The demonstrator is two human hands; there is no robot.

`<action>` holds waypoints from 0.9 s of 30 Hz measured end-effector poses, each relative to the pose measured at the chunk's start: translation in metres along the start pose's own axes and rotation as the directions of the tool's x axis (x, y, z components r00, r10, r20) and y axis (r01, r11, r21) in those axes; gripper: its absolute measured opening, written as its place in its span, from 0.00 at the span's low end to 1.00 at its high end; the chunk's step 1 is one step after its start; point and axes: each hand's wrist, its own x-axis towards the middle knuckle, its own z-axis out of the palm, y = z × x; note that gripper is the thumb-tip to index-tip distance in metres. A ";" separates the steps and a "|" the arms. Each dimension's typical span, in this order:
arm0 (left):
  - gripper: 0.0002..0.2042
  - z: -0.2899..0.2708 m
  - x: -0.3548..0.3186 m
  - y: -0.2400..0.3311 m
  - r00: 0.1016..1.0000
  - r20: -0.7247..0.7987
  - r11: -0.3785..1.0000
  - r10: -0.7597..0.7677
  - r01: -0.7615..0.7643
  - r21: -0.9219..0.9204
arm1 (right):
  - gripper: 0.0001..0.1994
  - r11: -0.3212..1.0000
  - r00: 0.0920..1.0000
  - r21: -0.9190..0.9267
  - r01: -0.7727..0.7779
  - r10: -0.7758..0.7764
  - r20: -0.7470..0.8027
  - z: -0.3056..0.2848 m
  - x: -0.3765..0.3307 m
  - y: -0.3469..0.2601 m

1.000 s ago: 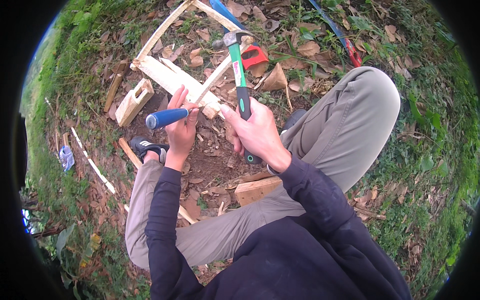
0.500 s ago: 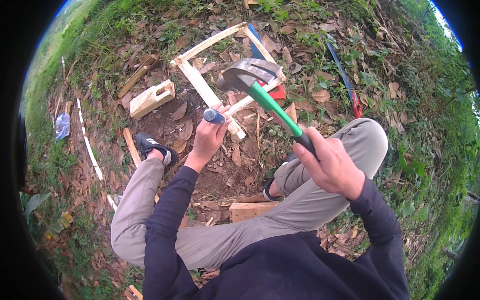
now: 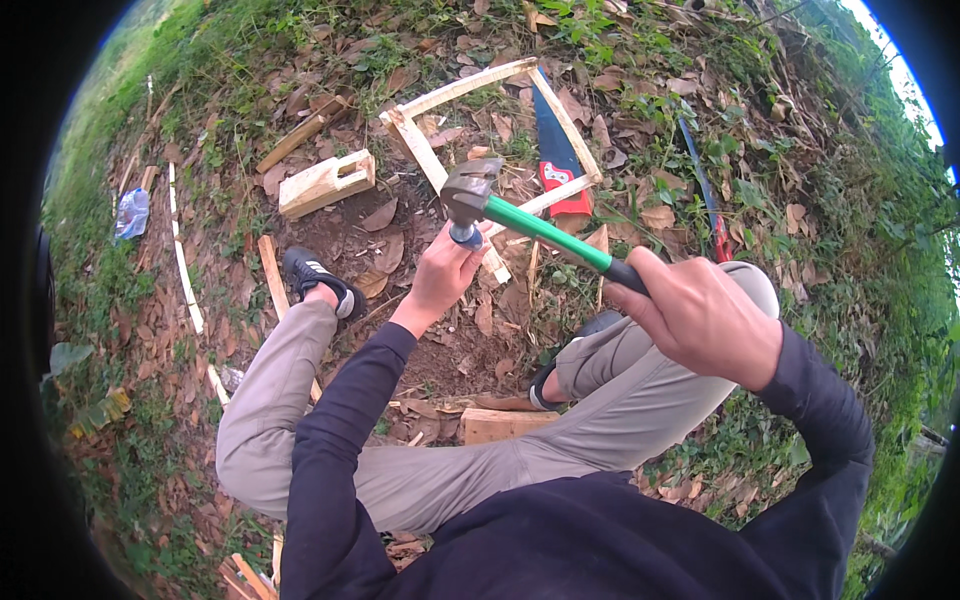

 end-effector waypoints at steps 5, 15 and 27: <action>0.15 0.001 -0.002 0.000 1.000 -0.014 0.999 0.021 -0.020 0.024 | 0.07 0.996 0.965 0.029 0.089 -0.079 -0.251 -0.007 -0.004 -0.013; 0.13 -0.003 -0.001 -0.002 0.998 0.061 1.000 -0.027 0.027 -0.003 | 0.10 0.973 0.908 -0.050 0.226 -0.229 -0.350 0.004 -0.010 -0.010; 0.13 -0.001 -0.003 -0.002 0.999 0.035 1.000 0.012 -0.011 -0.020 | 0.12 0.998 1.000 0.059 -0.010 0.011 -0.019 0.006 -0.009 -0.014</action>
